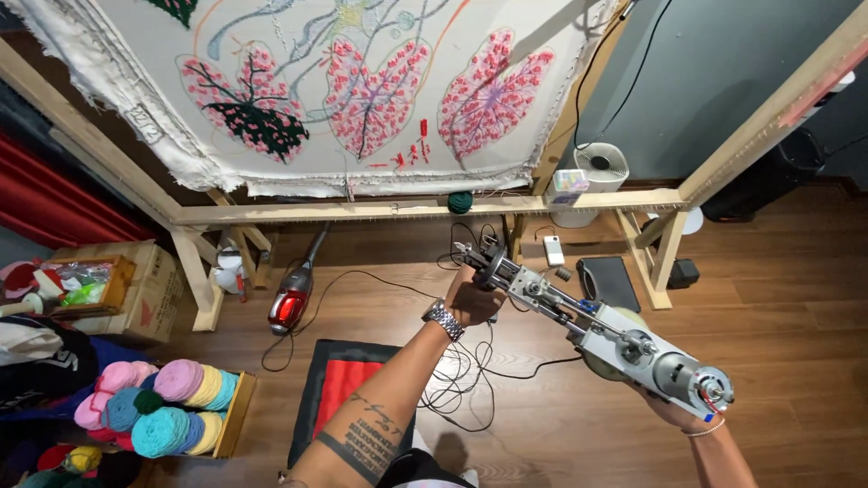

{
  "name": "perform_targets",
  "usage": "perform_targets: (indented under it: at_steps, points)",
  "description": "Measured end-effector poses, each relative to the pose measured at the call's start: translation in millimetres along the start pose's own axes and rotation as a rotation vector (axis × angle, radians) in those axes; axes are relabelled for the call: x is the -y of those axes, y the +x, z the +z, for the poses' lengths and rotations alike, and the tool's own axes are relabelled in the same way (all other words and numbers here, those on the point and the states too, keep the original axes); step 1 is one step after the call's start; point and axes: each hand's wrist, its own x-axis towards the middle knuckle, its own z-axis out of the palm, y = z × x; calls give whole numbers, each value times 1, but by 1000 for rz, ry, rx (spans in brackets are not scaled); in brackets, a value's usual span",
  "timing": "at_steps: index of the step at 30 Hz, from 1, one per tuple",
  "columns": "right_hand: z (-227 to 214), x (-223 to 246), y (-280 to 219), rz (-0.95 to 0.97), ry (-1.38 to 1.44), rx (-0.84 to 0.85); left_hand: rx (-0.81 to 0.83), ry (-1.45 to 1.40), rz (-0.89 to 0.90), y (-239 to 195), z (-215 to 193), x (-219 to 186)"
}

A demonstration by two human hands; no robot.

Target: The person unpacks a tufting gun from a cardboard box, removes the power cord, and untangles it. They then plug the cord into a wall outlet and thread green yarn through the gun's feed mechanism, preparing the tool for use.

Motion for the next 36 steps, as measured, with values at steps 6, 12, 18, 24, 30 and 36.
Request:
perform_targets:
  at_steps: [6, 12, 18, 24, 30, 36]
  points:
    - [-20, -25, -7, -262, -231, -124, -18, 25, 33, 9, 16, -16]
    - [-26, -36, -18, -216, -111, -121, -129, 143, -108, 16, 36, -41]
    - [-35, -33, -25, -168, 14, -125, -129, 475, 12, 22, 30, -20]
    - [-42, -28, -24, -117, 144, -123, -124, 511, 34, 23, 40, -49]
    - [-45, -70, -48, -60, 274, -129, -18, -494, -131, 29, 37, -29]
    - [-47, 22, -25, -5, 400, -131, -69, 565, 336, 20, 53, -63]
